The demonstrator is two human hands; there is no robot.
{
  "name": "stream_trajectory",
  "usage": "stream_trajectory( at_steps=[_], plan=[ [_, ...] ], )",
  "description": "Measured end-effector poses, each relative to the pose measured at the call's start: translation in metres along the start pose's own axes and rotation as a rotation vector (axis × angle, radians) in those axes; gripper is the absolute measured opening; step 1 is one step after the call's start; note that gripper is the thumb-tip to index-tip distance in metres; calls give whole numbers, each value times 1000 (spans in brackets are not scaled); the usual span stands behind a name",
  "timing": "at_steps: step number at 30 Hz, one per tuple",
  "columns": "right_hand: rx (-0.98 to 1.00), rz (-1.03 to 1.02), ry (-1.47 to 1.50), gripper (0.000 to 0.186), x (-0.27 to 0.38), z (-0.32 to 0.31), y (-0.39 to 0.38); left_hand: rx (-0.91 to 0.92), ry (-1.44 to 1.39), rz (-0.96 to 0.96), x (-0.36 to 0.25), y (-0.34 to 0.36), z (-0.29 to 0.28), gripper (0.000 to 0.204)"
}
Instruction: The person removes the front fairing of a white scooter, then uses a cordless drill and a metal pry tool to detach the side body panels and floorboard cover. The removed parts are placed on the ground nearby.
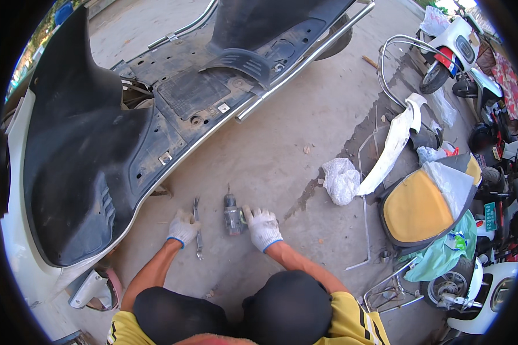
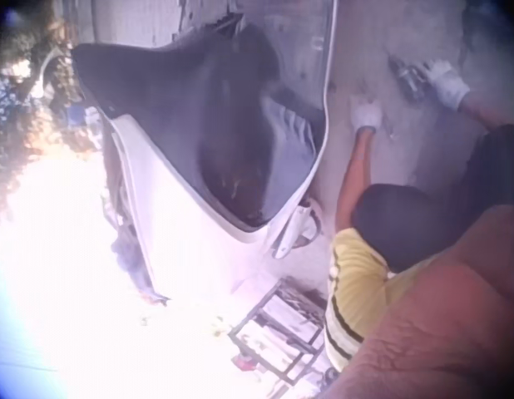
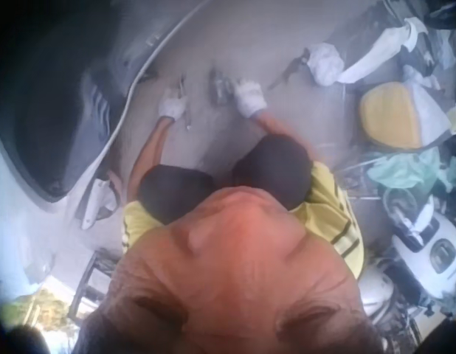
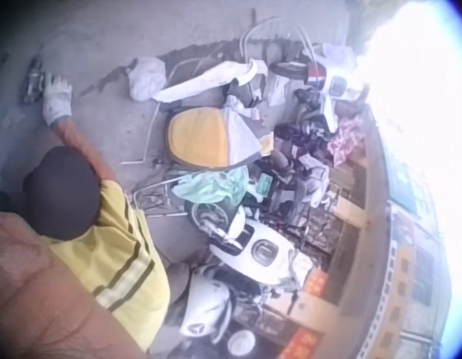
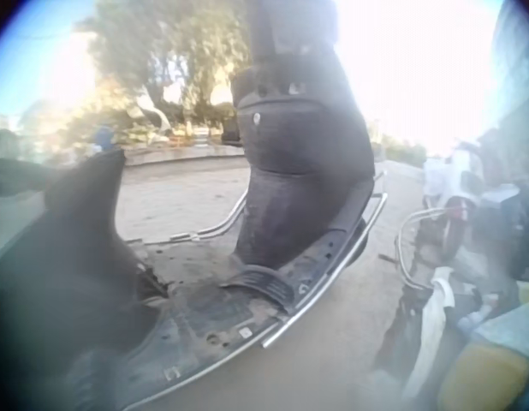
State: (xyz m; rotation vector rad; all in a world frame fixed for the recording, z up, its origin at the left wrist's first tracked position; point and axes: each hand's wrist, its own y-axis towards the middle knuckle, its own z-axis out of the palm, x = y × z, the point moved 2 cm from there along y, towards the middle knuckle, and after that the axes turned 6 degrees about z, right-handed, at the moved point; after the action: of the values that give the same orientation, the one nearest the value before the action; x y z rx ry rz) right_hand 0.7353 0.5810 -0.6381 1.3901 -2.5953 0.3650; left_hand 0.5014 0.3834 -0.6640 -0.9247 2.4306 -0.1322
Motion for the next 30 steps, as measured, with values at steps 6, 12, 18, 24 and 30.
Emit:
stream_trajectory(
  at_steps=[6, 12, 18, 24, 30],
  plan=[
    [78, 36, -15, 66, -3, -6, 3, -14, -3, -19, -6, 1, 4, 26],
    [102, 14, 29, 70, -5, -10, 5, -39, -31, -19, -10, 0, -1, 24],
    [227, 45, 47, 70, -4, -28, 7, -67, -33, -13, -4, 0, 6, 24],
    [15, 243, 473, 50, -48, -75, 18, -62, -68, -21, -5, 1, 8, 24],
    [-650, 113, 818, 36, -90, -227, 134, -90, -66, -16, -1, -1, 12, 24]
  ],
)
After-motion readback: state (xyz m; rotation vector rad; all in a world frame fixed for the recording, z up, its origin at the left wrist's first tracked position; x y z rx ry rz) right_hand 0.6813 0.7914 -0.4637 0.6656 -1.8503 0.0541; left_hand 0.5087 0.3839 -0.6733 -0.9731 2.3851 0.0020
